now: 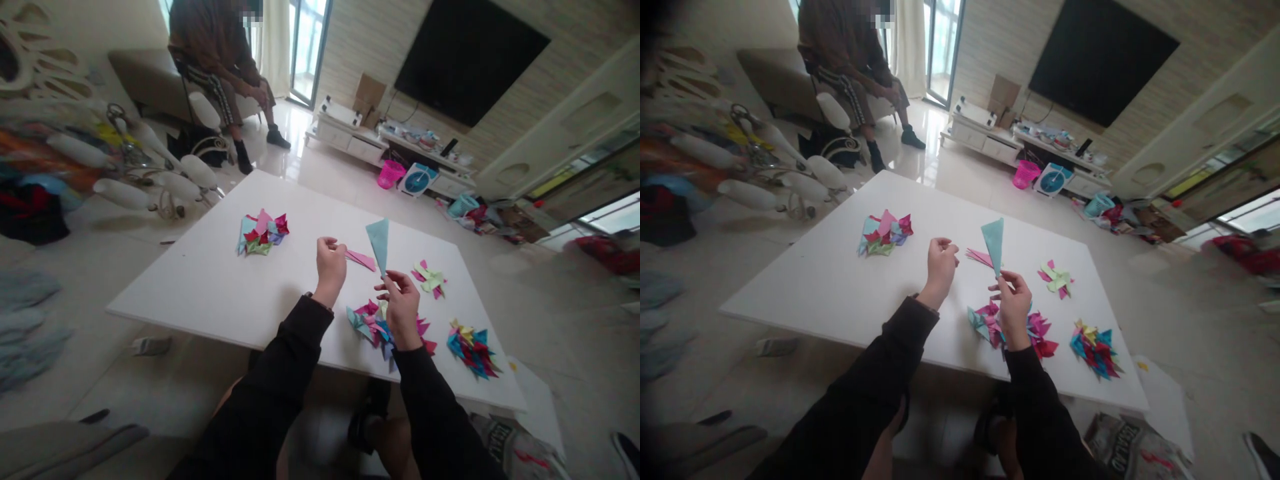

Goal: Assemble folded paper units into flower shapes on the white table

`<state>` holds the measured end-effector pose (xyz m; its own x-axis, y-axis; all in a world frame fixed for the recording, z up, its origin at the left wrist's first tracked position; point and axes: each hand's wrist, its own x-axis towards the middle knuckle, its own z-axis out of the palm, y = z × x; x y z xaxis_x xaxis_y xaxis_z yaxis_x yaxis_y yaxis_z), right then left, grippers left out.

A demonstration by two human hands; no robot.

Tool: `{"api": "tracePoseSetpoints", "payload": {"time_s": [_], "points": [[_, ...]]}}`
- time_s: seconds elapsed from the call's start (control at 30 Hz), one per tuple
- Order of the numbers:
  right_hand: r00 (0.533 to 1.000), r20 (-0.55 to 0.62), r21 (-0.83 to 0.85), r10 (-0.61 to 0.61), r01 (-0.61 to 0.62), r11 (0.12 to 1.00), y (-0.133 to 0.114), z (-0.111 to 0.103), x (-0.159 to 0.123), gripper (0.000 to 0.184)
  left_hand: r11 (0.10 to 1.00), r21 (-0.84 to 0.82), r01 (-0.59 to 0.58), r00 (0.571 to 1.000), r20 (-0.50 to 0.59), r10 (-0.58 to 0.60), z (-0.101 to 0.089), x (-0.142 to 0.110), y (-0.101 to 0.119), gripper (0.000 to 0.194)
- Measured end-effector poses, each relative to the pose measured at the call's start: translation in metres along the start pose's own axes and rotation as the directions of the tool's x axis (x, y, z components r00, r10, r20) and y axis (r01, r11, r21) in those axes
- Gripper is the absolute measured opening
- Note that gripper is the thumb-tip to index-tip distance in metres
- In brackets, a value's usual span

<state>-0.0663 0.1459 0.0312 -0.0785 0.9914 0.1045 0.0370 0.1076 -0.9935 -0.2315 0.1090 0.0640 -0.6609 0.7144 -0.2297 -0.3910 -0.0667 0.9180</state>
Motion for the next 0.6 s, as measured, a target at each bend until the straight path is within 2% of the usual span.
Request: {"api": "tracePoseSetpoints", "payload": {"time_s": [0.07,0.1,0.17,0.23,0.33,0.43,0.6], "points": [[1.000,0.005,0.035,0.010,-0.010,0.999,0.000,-0.015,0.000,0.033,0.987,0.011,0.158,0.980,0.123,-0.159,0.009,-0.006,-0.011,0.011],[1.000,0.019,0.047,0.013,-0.013,0.999,-0.001,-0.020,0.001,0.033,0.977,0.022,0.214,0.952,0.222,-0.213,0.014,-0.010,-0.015,0.010],[0.998,0.058,0.060,0.014,-0.017,0.998,-0.002,-0.027,0.004,0.033,0.969,0.045,0.241,0.882,0.406,-0.238,0.022,-0.017,-0.020,0.015],[0.994,0.105,0.049,0.014,-0.019,0.999,-0.003,-0.033,0.007,0.031,0.974,0.048,0.221,0.846,0.488,-0.216,0.030,-0.022,-0.025,0.022],[0.981,0.194,0.006,0.031,-0.033,0.999,-0.003,-0.042,0.012,0.028,0.981,-0.015,0.194,0.848,0.505,-0.160,0.041,-0.022,-0.033,0.027],[0.969,0.243,-0.032,0.037,-0.030,0.999,-0.002,-0.048,0.017,0.027,0.984,-0.093,0.153,0.883,0.461,-0.094,0.051,-0.018,-0.041,0.028],[0.964,0.261,-0.042,0.048,-0.038,0.998,-0.004,-0.054,0.019,0.028,0.991,-0.113,0.070,0.931,0.365,-0.024,0.059,-0.016,-0.047,0.030]]}}
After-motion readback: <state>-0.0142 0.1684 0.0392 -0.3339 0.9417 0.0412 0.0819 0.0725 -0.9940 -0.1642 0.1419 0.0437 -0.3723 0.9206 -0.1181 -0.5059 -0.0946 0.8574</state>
